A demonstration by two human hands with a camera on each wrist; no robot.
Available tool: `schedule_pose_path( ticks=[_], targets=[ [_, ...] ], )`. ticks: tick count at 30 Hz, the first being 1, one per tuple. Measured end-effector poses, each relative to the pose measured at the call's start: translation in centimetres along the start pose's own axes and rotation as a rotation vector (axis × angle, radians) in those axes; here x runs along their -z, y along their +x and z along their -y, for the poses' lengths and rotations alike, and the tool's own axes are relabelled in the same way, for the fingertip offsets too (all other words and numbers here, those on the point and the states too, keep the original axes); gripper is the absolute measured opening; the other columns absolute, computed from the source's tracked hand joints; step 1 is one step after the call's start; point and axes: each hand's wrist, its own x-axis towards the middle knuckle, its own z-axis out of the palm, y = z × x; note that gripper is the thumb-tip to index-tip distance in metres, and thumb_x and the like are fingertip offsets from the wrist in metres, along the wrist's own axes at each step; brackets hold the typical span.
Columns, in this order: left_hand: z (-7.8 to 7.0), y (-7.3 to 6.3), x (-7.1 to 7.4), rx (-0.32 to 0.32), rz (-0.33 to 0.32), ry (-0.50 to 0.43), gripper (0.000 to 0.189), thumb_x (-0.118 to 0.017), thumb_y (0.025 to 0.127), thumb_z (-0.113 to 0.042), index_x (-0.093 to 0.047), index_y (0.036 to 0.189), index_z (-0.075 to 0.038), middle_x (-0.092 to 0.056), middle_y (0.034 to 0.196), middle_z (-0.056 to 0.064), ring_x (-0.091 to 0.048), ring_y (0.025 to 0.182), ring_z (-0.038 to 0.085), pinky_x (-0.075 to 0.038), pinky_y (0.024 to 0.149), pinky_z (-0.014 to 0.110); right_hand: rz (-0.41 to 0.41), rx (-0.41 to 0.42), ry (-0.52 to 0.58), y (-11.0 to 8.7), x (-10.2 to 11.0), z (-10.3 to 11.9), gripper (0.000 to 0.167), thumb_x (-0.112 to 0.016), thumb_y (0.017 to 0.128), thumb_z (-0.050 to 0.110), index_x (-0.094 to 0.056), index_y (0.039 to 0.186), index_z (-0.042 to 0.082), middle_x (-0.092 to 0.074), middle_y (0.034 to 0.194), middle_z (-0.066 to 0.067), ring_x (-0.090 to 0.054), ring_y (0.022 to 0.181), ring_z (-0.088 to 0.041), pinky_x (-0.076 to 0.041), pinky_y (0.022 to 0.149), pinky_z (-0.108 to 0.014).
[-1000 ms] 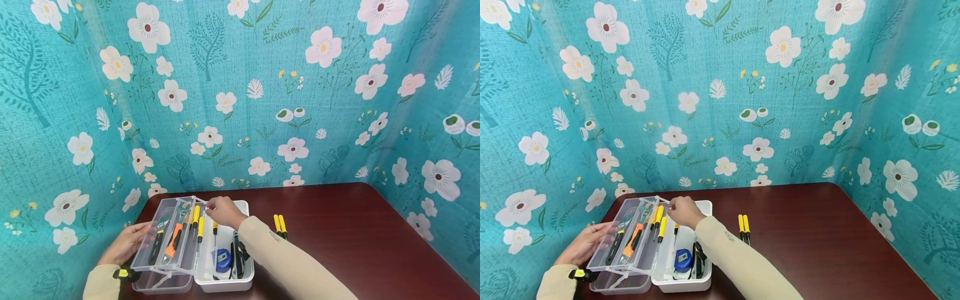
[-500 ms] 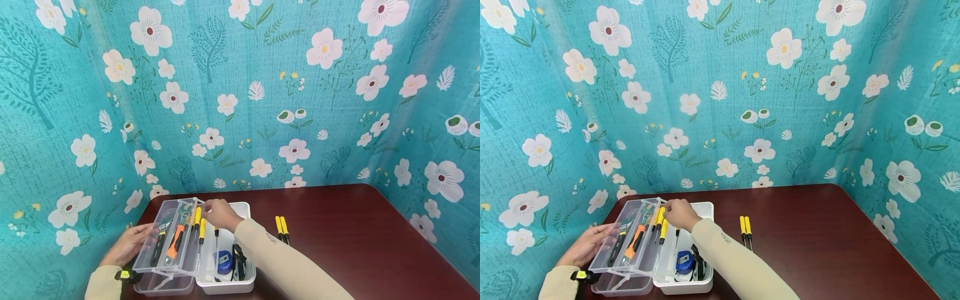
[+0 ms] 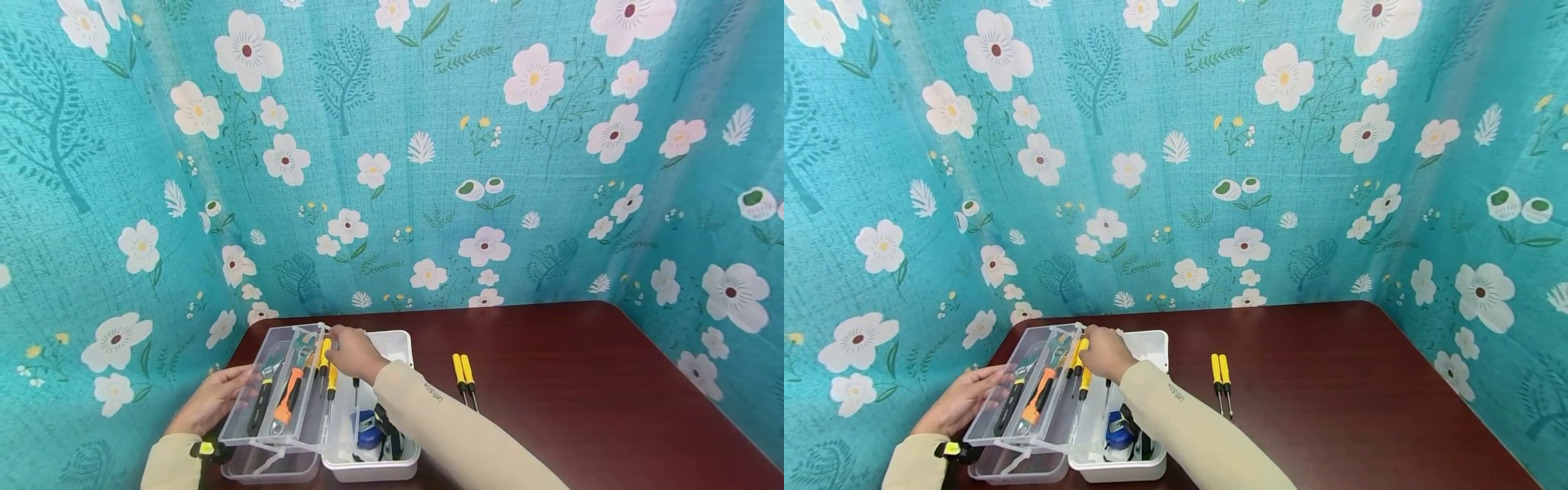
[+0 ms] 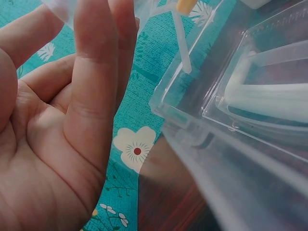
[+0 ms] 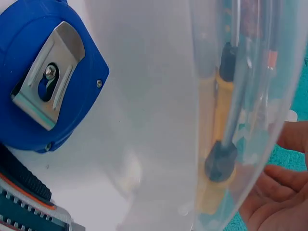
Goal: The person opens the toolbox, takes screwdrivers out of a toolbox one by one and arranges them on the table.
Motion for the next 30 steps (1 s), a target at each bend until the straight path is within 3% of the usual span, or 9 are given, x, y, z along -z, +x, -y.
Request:
schedule_pose_path(
  ticks=[7,14,16,22,30],
  targets=[
    [-0.1,-0.1,0.0,0.012,-0.007,0.018,0.060,-0.060,0.098,-0.032,-0.044,0.141,0.007,-0.067,0.110,0.006,-0.065,0.090,0.022,-0.054,0.075,0.036,-0.004,-0.029,-0.111,0.3,-0.6,0.3,0.047,-0.070,0.091,0.023,-0.057,0.132,0.005,-0.061,0.125,-0.006,-0.059,0.101,-0.014,-0.051,0.084,-0.030],
    [-0.1,0.0,0.1,-0.003,0.009,0.008,0.059,-0.059,0.099,-0.031,-0.044,0.140,0.007,-0.067,0.108,0.005,-0.065,0.089,0.022,-0.054,0.074,0.036,0.006,-0.001,-0.138,0.8,-1.5,0.2,0.047,-0.073,0.089,0.025,-0.061,0.130,0.007,-0.067,0.100,-0.001,-0.054,0.063,-0.009,-0.046,0.057,-0.024],
    [-0.1,0.0,0.1,-0.005,0.017,0.004,0.059,-0.059,0.099,-0.031,-0.044,0.140,0.008,-0.067,0.108,0.005,-0.065,0.088,0.022,-0.054,0.074,0.036,0.010,0.008,-0.164,1.0,-1.8,0.1,0.047,-0.073,0.089,0.027,-0.061,0.130,0.009,-0.067,0.097,0.002,-0.053,0.064,-0.008,-0.046,0.059,-0.023],
    [-0.3,-0.1,0.2,-0.009,0.021,0.005,0.058,-0.058,0.099,-0.031,-0.045,0.140,0.008,-0.067,0.107,0.004,-0.065,0.087,0.020,-0.055,0.073,0.035,0.003,0.022,-0.252,1.3,-2.1,0.2,0.051,-0.073,0.088,0.032,-0.060,0.133,0.012,-0.067,0.111,0.002,-0.057,0.080,-0.006,-0.047,0.072,-0.024],
    [-0.2,0.1,0.2,-0.006,0.043,0.007,0.059,-0.058,0.099,-0.031,-0.043,0.141,0.008,-0.067,0.108,0.004,-0.065,0.089,0.020,-0.055,0.075,0.035,-0.015,0.075,-0.302,1.4,-2.2,-0.1,0.035,-0.075,0.086,0.028,-0.067,0.117,0.013,-0.063,0.083,0.007,-0.052,0.065,-0.006,-0.045,0.062,-0.022]
  ],
)
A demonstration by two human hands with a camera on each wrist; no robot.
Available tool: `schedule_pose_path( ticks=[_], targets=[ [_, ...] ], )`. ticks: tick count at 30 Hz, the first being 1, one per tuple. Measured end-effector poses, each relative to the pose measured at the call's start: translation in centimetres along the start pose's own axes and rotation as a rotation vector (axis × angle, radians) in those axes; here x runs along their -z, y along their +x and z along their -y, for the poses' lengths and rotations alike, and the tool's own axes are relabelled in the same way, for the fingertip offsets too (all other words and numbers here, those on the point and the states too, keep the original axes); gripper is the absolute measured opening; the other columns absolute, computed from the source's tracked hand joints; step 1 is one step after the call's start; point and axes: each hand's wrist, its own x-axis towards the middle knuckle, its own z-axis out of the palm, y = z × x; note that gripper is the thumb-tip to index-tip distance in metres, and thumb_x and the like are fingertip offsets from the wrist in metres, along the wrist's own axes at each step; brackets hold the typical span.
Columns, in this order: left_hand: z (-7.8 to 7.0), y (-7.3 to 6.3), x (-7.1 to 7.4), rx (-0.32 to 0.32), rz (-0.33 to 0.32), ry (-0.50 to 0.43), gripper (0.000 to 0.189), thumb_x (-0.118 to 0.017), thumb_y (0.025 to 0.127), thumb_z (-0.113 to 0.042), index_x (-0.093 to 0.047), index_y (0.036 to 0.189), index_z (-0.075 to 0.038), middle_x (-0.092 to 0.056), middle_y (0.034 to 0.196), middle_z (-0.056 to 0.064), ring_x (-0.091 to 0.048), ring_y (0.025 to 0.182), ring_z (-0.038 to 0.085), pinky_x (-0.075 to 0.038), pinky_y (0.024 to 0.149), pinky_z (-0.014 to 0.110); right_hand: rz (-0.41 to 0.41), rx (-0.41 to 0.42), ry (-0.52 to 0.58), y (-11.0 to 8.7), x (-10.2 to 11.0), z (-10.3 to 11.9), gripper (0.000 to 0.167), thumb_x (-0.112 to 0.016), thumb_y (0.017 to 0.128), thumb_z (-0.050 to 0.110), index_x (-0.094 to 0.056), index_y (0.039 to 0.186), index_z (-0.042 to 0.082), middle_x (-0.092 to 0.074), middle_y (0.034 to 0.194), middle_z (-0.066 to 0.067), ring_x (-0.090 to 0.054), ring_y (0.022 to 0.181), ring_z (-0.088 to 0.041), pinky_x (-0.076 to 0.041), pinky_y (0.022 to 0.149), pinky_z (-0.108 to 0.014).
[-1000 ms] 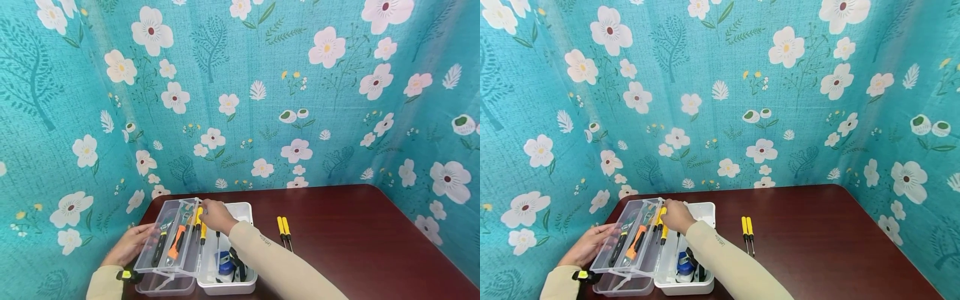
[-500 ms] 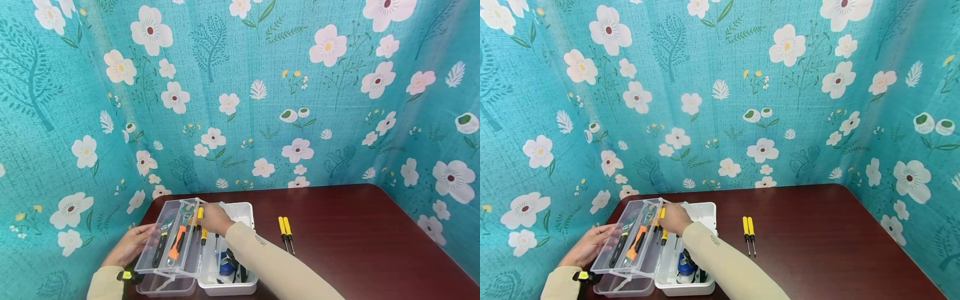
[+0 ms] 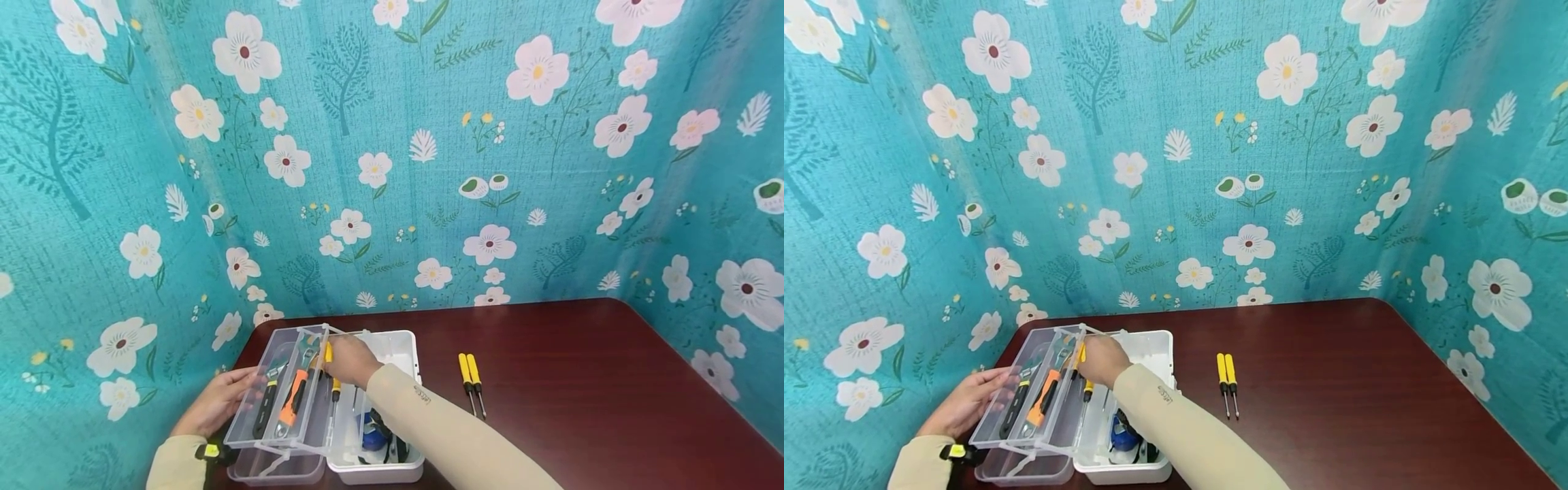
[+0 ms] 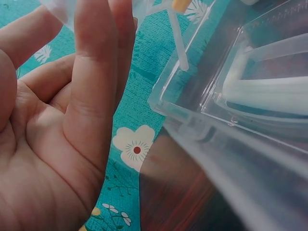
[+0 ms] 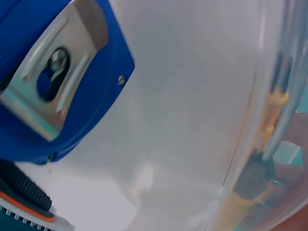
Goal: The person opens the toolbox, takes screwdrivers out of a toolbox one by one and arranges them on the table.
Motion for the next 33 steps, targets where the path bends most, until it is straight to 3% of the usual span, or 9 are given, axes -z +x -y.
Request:
schedule_pose_path(
  ticks=[2,5,8,12,16,23,27,33],
  targets=[
    [-0.02,-0.13,-0.10,-0.007,-0.004,0.001,0.059,-0.058,0.099,-0.031,-0.044,0.141,0.008,-0.067,0.109,0.005,-0.065,0.088,0.021,-0.055,0.074,0.035,-0.011,0.019,0.000,-0.05,-0.03,-0.01,0.027,-0.074,0.085,0.024,-0.069,0.109,0.013,-0.059,0.074,0.007,-0.050,0.060,-0.007,-0.044,0.058,-0.022],
    [-0.16,-0.17,-0.22,-0.008,0.000,-0.004,0.058,-0.058,0.099,-0.031,-0.044,0.141,0.008,-0.067,0.109,0.005,-0.065,0.088,0.020,-0.055,0.073,0.034,-0.018,0.015,0.013,-0.08,0.19,-0.01,0.027,-0.074,0.083,0.020,-0.069,0.109,0.013,-0.056,0.070,0.007,-0.050,0.058,-0.009,-0.043,0.054,-0.022],
    [-0.29,-0.23,-0.28,-0.001,0.002,-0.013,0.056,-0.058,0.099,-0.029,-0.045,0.140,0.007,-0.068,0.108,0.005,-0.065,0.087,0.020,-0.055,0.073,0.034,-0.021,-0.028,0.044,-0.13,0.30,-0.01,0.047,-0.074,0.081,0.018,-0.063,0.125,0.009,-0.062,0.086,0.002,-0.053,0.064,-0.010,-0.046,0.058,-0.023],
    [-0.38,-0.17,-0.32,-0.012,0.009,-0.010,0.056,-0.057,0.100,-0.028,-0.044,0.140,0.008,-0.068,0.107,0.004,-0.065,0.087,0.020,-0.055,0.073,0.034,-0.055,-0.052,0.030,-0.08,0.28,-0.14,0.065,-0.073,0.079,0.019,-0.051,0.139,0.006,-0.061,0.114,-0.007,-0.056,0.082,-0.012,-0.051,0.076,-0.027],
    [-0.35,-0.11,-0.39,-0.016,0.010,-0.007,0.057,-0.058,0.100,-0.028,-0.042,0.141,0.009,-0.067,0.107,0.004,-0.065,0.087,0.020,-0.055,0.073,0.034,-0.072,-0.030,-0.006,-0.14,0.17,-0.27,0.062,-0.072,0.080,0.019,-0.053,0.136,0.003,-0.061,0.117,-0.010,-0.059,0.089,-0.016,-0.051,0.084,-0.032],
    [-0.22,0.06,-0.52,-0.001,-0.018,0.008,0.060,-0.058,0.099,-0.029,-0.041,0.142,0.009,-0.067,0.108,0.006,-0.065,0.088,0.021,-0.055,0.074,0.035,-0.069,-0.085,0.028,-0.13,-0.10,-0.32,0.065,-0.073,0.079,0.019,-0.051,0.137,0.000,-0.058,0.113,-0.015,-0.061,0.085,-0.020,-0.053,0.075,-0.034],
    [-0.31,-0.14,-0.46,-0.006,-0.015,0.013,0.059,-0.057,0.100,-0.028,-0.039,0.142,0.010,-0.067,0.108,0.005,-0.065,0.088,0.021,-0.055,0.073,0.034,-0.075,-0.125,0.102,0.21,-0.19,-0.33,0.065,-0.071,0.078,0.019,-0.050,0.138,0.004,-0.058,0.111,-0.014,-0.056,0.079,-0.018,-0.051,0.071,-0.034],
    [-0.06,-0.14,-0.24,0.001,-0.020,0.004,0.057,-0.058,0.099,-0.028,-0.044,0.141,0.008,-0.067,0.108,0.006,-0.065,0.088,0.021,-0.055,0.073,0.035,-0.080,-0.191,0.278,0.39,-0.14,-0.88,0.069,-0.069,0.080,0.014,-0.044,0.144,0.009,-0.058,0.122,-0.011,-0.054,0.084,-0.017,-0.049,0.072,-0.034]
  ],
)
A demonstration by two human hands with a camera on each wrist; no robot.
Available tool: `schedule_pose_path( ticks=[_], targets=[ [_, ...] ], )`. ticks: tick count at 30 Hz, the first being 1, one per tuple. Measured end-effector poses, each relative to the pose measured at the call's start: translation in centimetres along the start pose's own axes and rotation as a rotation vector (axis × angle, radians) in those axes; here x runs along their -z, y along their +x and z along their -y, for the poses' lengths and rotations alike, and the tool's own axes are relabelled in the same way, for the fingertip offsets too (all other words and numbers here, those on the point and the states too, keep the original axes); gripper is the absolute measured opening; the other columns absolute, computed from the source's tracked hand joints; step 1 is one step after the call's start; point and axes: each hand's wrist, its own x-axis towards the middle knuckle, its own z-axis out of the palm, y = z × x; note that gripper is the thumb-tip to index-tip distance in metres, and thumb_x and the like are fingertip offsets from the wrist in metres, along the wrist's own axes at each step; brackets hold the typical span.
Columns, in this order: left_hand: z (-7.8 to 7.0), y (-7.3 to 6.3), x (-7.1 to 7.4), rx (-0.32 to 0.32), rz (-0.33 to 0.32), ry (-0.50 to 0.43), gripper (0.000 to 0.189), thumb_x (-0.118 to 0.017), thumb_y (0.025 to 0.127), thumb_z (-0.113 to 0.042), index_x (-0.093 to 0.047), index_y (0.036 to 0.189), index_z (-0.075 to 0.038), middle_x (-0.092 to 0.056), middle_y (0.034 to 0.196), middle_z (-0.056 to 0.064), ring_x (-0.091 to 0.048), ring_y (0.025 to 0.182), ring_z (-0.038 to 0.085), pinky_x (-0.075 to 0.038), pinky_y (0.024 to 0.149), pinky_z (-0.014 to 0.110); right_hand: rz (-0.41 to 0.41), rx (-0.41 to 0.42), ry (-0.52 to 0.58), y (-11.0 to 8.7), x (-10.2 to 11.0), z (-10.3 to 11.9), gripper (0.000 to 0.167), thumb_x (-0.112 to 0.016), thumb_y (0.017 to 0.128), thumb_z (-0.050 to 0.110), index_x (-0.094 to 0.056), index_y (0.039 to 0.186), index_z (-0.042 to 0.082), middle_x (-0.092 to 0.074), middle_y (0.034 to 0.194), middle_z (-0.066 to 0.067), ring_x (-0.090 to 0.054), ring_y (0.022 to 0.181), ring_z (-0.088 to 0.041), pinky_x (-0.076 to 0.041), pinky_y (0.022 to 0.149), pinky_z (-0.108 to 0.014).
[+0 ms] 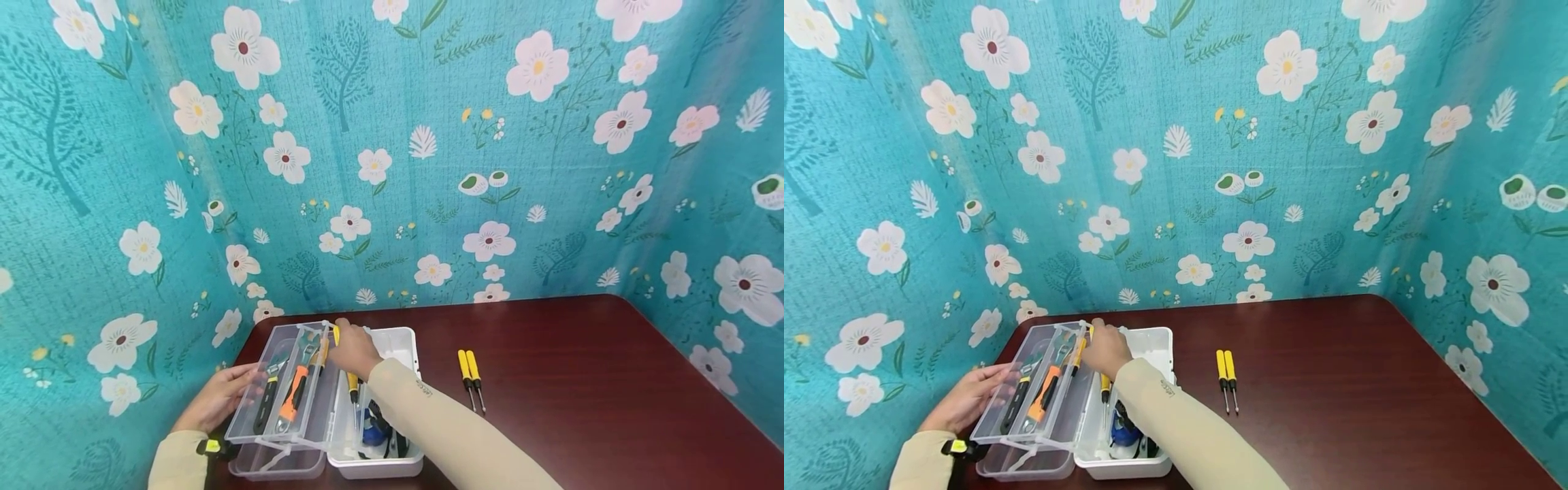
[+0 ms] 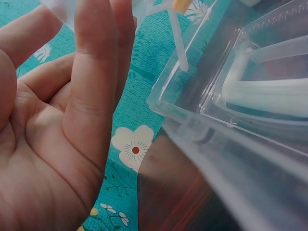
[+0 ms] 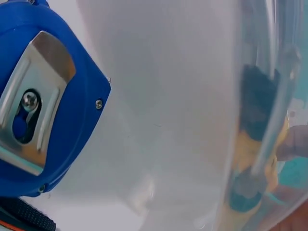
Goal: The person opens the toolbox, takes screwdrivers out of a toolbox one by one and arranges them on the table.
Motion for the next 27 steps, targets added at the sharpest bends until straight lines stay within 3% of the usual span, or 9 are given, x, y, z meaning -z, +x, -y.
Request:
schedule_pose_path(
  ticks=[5,12,20,27],
  targets=[
    [0.4,0.1,0.2,0.011,-0.011,-0.011,0.056,-0.060,0.098,-0.031,-0.048,0.139,0.005,-0.067,0.108,0.005,-0.065,0.088,0.021,-0.055,0.074,0.035,-0.015,-0.001,0.039,-0.1,0.4,0.0,0.064,-0.068,0.081,0.013,-0.046,0.141,0.006,-0.060,0.123,-0.011,-0.055,0.082,-0.016,-0.049,0.071,-0.033],
    [0.2,0.0,0.1,-0.005,0.015,-0.018,0.058,-0.059,0.099,-0.031,-0.046,0.140,0.007,-0.066,0.109,0.005,-0.064,0.089,0.022,-0.055,0.074,0.036,-0.008,-0.029,0.150,-0.4,1.0,0.1,0.057,-0.069,0.084,0.015,-0.049,0.138,0.008,-0.064,0.104,-0.008,-0.055,0.067,-0.015,-0.047,0.058,-0.030],
    [0.2,-0.1,0.0,0.012,-0.004,-0.001,0.057,-0.058,0.099,-0.032,-0.047,0.139,0.006,-0.066,0.110,0.005,-0.063,0.091,0.022,-0.054,0.076,0.037,0.006,-0.051,0.271,-0.6,1.2,-0.2,0.048,-0.067,0.088,0.014,-0.053,0.134,0.010,-0.062,0.110,-0.006,-0.058,0.087,-0.014,-0.051,0.072,-0.033],
    [0.0,-0.2,0.0,-0.004,0.012,-0.012,0.053,-0.055,0.101,-0.029,-0.047,0.138,0.008,-0.066,0.108,0.004,-0.063,0.089,0.021,-0.054,0.075,0.036,0.026,-0.032,0.384,-0.9,1.7,-0.2,0.039,-0.063,0.094,0.014,-0.054,0.132,0.008,-0.060,0.102,-0.004,-0.060,0.076,-0.014,-0.052,0.065,-0.031]
  ],
)
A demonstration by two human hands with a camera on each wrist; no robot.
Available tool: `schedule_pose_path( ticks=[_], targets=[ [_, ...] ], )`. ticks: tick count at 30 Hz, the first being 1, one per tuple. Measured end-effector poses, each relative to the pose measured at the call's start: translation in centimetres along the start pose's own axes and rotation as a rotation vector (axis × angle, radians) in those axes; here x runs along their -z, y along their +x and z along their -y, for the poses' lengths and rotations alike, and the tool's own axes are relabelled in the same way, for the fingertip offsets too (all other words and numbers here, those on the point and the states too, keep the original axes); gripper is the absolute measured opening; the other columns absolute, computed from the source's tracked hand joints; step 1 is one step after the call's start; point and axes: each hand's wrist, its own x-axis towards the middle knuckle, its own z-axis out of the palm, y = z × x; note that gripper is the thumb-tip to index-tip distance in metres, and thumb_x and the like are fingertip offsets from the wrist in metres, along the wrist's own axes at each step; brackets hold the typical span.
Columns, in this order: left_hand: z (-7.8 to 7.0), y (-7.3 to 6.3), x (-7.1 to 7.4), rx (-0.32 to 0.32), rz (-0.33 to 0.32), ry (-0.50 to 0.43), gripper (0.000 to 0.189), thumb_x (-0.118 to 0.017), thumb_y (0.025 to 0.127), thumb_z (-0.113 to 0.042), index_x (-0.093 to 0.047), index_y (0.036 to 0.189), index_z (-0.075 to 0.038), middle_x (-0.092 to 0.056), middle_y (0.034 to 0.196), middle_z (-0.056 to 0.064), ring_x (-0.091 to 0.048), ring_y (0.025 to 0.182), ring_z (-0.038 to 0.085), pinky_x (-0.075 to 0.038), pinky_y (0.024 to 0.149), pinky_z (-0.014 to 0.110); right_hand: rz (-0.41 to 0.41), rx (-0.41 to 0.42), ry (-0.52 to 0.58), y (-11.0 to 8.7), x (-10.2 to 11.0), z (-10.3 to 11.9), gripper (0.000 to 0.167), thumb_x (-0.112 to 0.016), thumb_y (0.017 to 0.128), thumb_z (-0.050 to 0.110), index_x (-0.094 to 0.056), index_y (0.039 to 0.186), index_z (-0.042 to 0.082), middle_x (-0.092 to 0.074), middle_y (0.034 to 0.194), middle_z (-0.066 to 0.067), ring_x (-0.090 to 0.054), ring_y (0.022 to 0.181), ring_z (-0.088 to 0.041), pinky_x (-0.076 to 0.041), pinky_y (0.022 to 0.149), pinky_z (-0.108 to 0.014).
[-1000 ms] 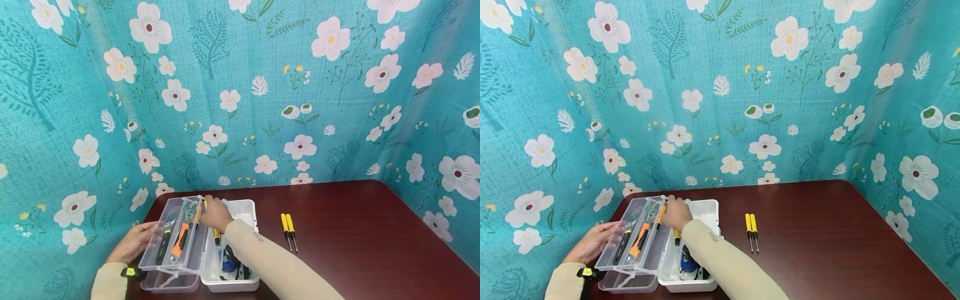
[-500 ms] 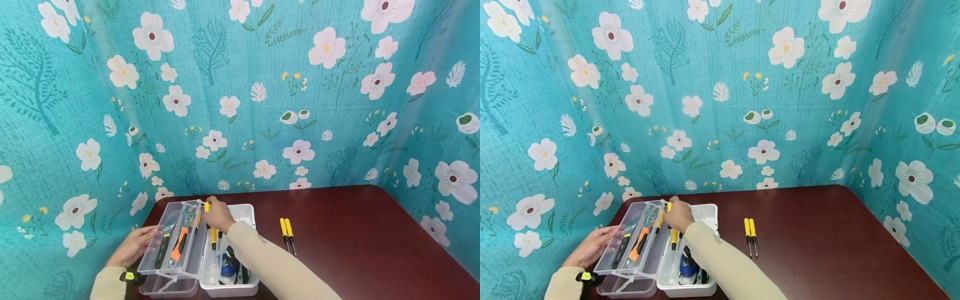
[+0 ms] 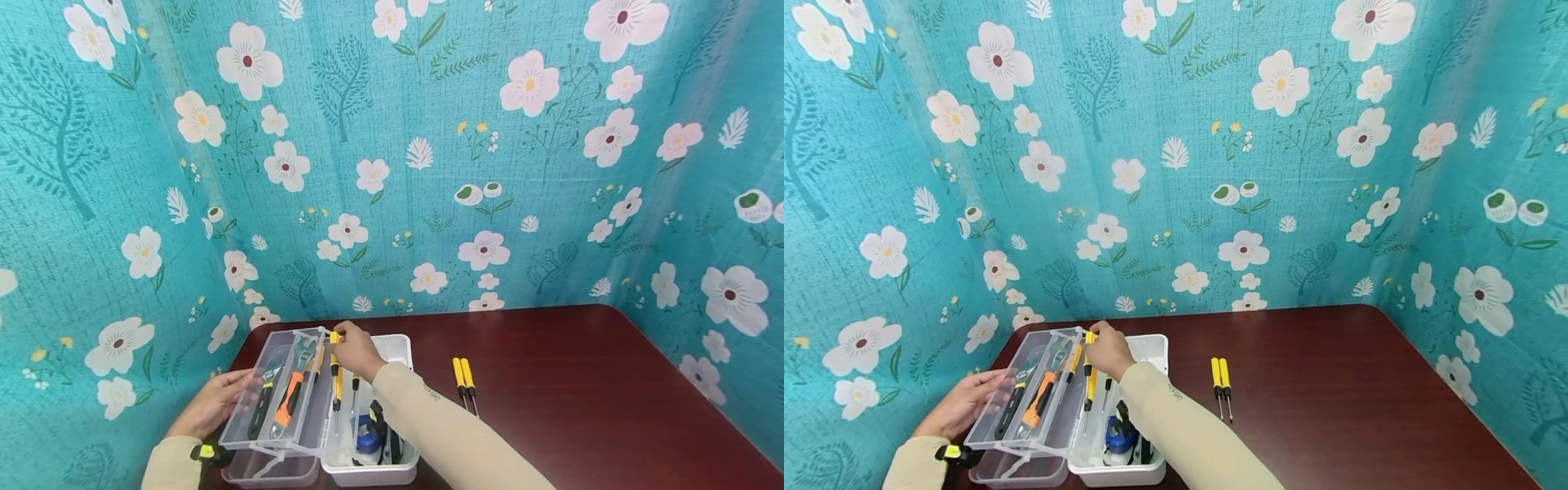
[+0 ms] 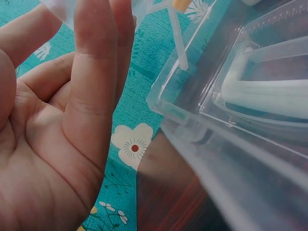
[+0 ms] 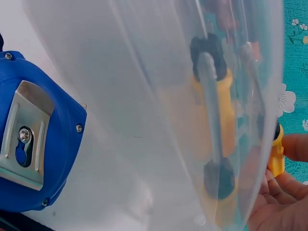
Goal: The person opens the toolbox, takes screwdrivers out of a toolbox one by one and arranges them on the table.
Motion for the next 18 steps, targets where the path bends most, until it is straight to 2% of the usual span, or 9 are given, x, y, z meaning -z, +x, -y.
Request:
schedule_pose_path(
  ticks=[6,12,18],
  targets=[
    [-0.15,-0.09,-0.24,0.011,-0.012,0.008,0.057,-0.056,0.100,-0.030,-0.044,0.140,0.009,-0.066,0.109,0.005,-0.063,0.090,0.021,-0.054,0.075,0.036,0.017,0.011,0.037,-0.31,0.38,0.00,0.034,-0.061,0.097,0.016,-0.056,0.130,0.007,-0.058,0.097,-0.003,-0.061,0.075,-0.014,-0.054,0.063,-0.030],
    [-0.11,0.06,-0.29,0.007,0.000,0.007,0.059,-0.056,0.100,-0.030,-0.042,0.141,0.010,-0.065,0.110,0.006,-0.063,0.091,0.022,-0.054,0.076,0.036,0.004,0.028,0.002,-0.02,0.70,-0.35,0.033,-0.062,0.097,0.016,-0.058,0.128,0.008,-0.058,0.093,0.000,-0.059,0.074,-0.014,-0.053,0.061,-0.028],
    [0.00,0.17,0.02,0.007,0.000,-0.001,0.059,-0.057,0.100,-0.030,-0.042,0.141,0.010,-0.066,0.108,0.005,-0.064,0.089,0.021,-0.054,0.075,0.036,0.016,0.009,0.041,0.18,0.80,-0.22,0.036,-0.064,0.095,0.017,-0.057,0.127,0.000,-0.061,0.093,-0.001,-0.061,0.075,-0.013,-0.054,0.062,-0.028]
  ],
)
